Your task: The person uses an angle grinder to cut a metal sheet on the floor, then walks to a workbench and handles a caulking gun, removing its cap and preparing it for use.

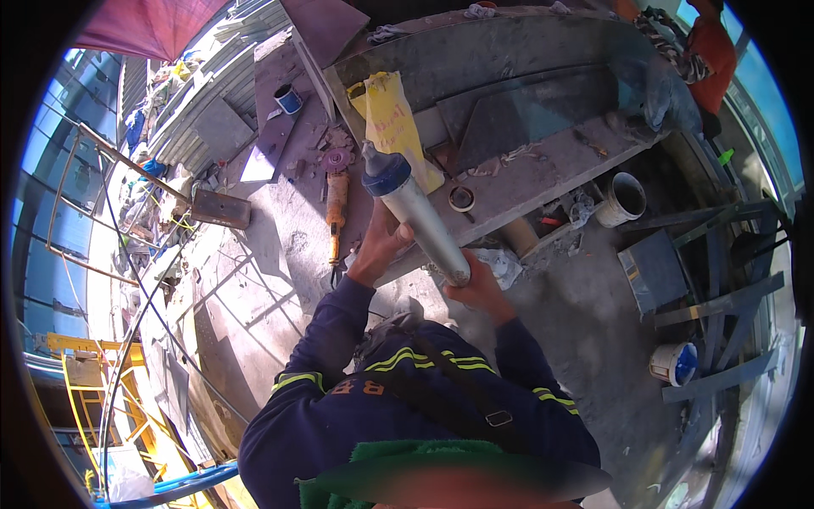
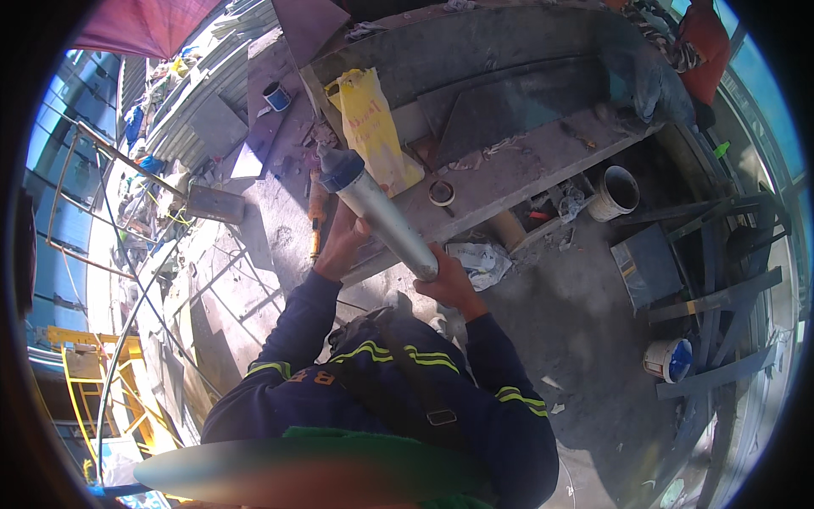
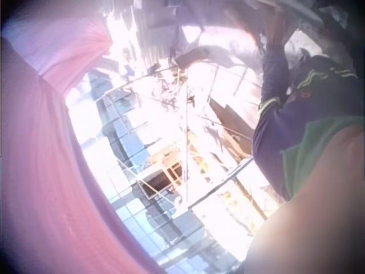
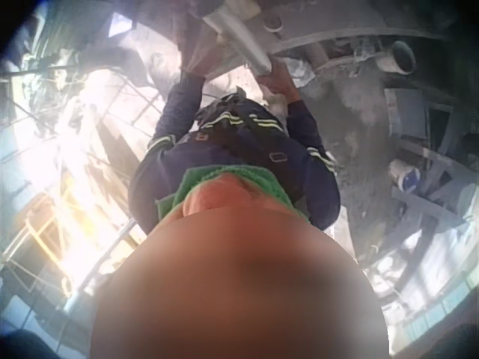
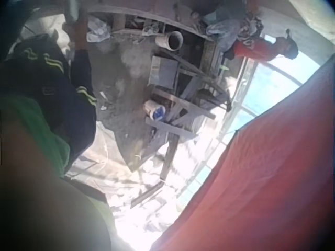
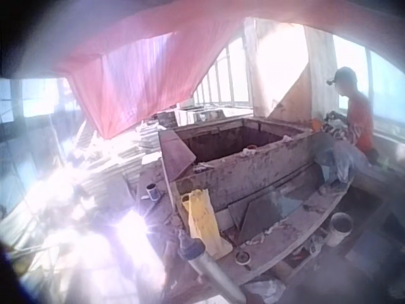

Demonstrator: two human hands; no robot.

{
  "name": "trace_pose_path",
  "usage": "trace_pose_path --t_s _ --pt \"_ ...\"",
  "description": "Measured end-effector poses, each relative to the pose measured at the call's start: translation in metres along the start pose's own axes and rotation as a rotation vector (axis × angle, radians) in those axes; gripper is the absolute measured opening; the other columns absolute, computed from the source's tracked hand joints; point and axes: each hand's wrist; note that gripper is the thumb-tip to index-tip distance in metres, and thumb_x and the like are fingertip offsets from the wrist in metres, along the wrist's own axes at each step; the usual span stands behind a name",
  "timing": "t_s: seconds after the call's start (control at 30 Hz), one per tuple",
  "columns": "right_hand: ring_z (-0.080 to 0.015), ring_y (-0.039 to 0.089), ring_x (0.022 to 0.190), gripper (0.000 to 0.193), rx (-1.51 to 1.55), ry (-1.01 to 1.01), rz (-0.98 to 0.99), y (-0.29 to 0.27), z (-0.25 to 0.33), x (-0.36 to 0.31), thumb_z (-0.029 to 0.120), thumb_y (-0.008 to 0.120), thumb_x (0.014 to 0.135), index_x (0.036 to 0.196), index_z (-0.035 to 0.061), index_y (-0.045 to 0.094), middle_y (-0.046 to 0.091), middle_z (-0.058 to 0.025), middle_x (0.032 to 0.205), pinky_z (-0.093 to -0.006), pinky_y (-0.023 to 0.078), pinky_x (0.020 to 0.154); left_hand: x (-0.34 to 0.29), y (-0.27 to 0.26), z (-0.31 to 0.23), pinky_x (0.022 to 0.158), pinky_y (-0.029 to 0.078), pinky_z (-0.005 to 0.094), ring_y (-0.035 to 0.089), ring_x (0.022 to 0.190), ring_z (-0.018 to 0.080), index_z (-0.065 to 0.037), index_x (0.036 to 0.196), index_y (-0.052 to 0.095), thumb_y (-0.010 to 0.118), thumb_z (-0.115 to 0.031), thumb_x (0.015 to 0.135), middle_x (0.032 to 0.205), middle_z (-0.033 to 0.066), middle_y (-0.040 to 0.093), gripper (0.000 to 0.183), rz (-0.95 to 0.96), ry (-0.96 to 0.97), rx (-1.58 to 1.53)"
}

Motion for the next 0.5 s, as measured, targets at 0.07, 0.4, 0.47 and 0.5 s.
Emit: trace_pose_path --t_s 0.07,0.4,0.47,0.5 --pt "-0.0326 0.074 0.112 0.070 0.152 -0.040 0.135 -0.008 -0.009 -0.011 0.023 0.092 0.073 0.135 0.0075 0.063 0.076 -0.0138 0.120 -0.0410 0.055 0.097 0.009 -0.017 -0.016 0.117 0.049 0.0525 0.066 0.132 0.0359 -0.004 0.163 0.036 0.087 -0.076 0.076 0.150 0.0207 0.059 0.123 0.104 -0.116 -0.334" --pt "-0.0187 0.068 0.103 0.067 0.383 0.127 0.488 -0.009 -0.039 -0.057 0.023 0.095 0.078 0.135 0.0034 0.065 0.072 -0.0037 0.111 -0.0391 0.053 0.096 0.006 -0.012 0.014 0.117 0.051 0.0599 0.073 0.107 0.0318 -0.008 0.132 0.059 0.094 -0.038 0.071 0.110 0.0101 0.071 0.076 0.182 -0.229 -0.715" --pt "-0.0218 0.069 0.105 0.068 0.362 -0.008 0.317 0.004 -0.039 -0.066 0.024 0.094 0.077 0.136 0.0034 0.065 0.074 -0.0064 0.113 -0.0404 0.053 0.097 -0.002 -0.008 0.013 0.117 0.050 0.0597 0.073 0.104 0.0305 -0.007 0.131 0.059 0.093 -0.037 0.072 0.109 0.0098 0.071 0.074 0.095 -0.238 -0.685" --pt "-0.0238 0.070 0.107 0.068 0.313 0.006 0.299 0.008 -0.040 -0.067 0.025 0.093 0.077 0.136 0.0034 0.065 0.074 -0.0089 0.115 -0.0411 0.053 0.098 -0.006 -0.007 0.012 0.117 0.050 0.0597 0.073 0.103 0.0300 -0.007 0.131 0.060 0.092 -0.036 0.073 0.109 0.0097 0.070 0.073 0.086 -0.243 -0.684"
Point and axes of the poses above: each hand's wrist, its own x-axis towards the middle knuckle, its own y-axis out of the palm, z = x × y
